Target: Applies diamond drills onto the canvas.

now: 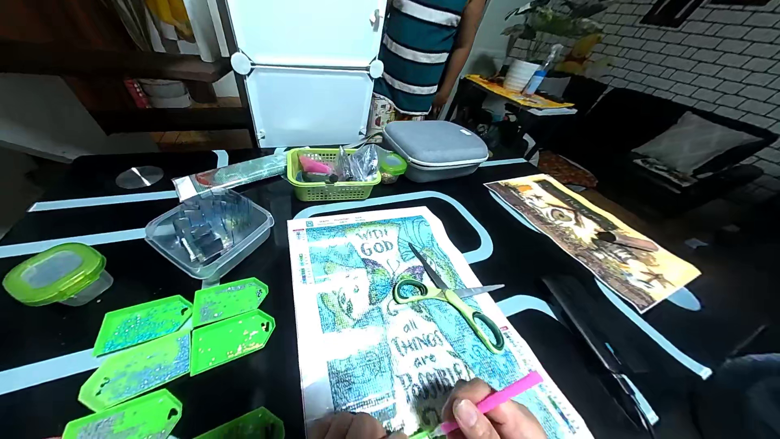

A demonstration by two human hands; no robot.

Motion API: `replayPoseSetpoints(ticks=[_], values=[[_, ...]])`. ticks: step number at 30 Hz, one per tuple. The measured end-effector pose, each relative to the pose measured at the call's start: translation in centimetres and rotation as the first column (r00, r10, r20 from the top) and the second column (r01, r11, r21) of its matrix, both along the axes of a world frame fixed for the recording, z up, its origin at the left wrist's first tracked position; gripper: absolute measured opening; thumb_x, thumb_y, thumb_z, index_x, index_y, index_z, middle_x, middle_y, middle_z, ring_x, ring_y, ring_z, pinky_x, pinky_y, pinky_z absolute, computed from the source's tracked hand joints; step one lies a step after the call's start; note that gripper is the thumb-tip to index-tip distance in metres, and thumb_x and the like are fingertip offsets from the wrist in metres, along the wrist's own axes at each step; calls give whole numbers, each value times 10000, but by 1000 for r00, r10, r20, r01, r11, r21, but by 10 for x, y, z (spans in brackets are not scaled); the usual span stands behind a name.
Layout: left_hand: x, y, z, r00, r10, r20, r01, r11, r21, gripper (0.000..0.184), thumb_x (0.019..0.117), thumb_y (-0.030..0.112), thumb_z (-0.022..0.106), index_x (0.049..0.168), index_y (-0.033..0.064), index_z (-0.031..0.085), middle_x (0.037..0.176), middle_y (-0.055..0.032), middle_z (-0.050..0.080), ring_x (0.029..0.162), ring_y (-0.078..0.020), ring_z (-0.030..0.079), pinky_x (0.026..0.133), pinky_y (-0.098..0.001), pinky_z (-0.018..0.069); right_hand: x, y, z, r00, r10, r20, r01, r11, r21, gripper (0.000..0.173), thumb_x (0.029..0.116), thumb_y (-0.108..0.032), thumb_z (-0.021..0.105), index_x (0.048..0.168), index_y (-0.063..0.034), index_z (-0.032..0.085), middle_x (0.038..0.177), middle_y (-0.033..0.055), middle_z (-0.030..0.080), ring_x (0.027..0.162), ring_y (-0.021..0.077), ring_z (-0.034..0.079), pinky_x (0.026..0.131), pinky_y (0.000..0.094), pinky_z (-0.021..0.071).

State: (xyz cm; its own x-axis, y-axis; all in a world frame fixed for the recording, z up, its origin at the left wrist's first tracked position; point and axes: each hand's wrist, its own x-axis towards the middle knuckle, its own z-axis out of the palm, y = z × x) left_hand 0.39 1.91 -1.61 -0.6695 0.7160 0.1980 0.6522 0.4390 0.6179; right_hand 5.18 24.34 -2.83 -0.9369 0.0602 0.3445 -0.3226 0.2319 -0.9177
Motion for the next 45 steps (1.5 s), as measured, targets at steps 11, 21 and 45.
replayPoseSetpoints(ticks=[11, 21, 45], values=[[2, 0, 1, 1000, 18, -15, -18, 1000, -1, 468, 843, 422, 800, 1162, 82, 760, 993, -144, 714, 942, -329, 671, 870, -461, 524, 3, -2, 0, 1000, 6, -19, -1, 967, 255, 343, 1111, -250, 466, 914, -5, 604, 736, 88, 625, 695, 44, 622, 664, 183, 514], [2, 0, 1, 1000, 15, -11, -15, 1000, -17, 459, 843, 425, 799, 1162, 96, 761, 1001, -135, 714, 956, -316, 669, 875, -443, 522, 1, -3, -4, 999, 17, -51, -6, 975, 220, 305, 1104, -241, 491, 944, -15, 618, 791, 69, 654, 737, 31, 646, 692, 178, 536], [1, -1, 2, 1000, 8, -10, -8, 1000, -24, 460, 849, 425, 791, 1166, 93, 757, 1002, -134, 711, 964, -315, 667, 885, -439, 520, -2, -5, 3, 995, 83, 51, -85, 996, 31, 253, 1102, -231, 496, 956, -76, 632, 792, -21, 669, 715, -32, 630, 654, 141, 524]])
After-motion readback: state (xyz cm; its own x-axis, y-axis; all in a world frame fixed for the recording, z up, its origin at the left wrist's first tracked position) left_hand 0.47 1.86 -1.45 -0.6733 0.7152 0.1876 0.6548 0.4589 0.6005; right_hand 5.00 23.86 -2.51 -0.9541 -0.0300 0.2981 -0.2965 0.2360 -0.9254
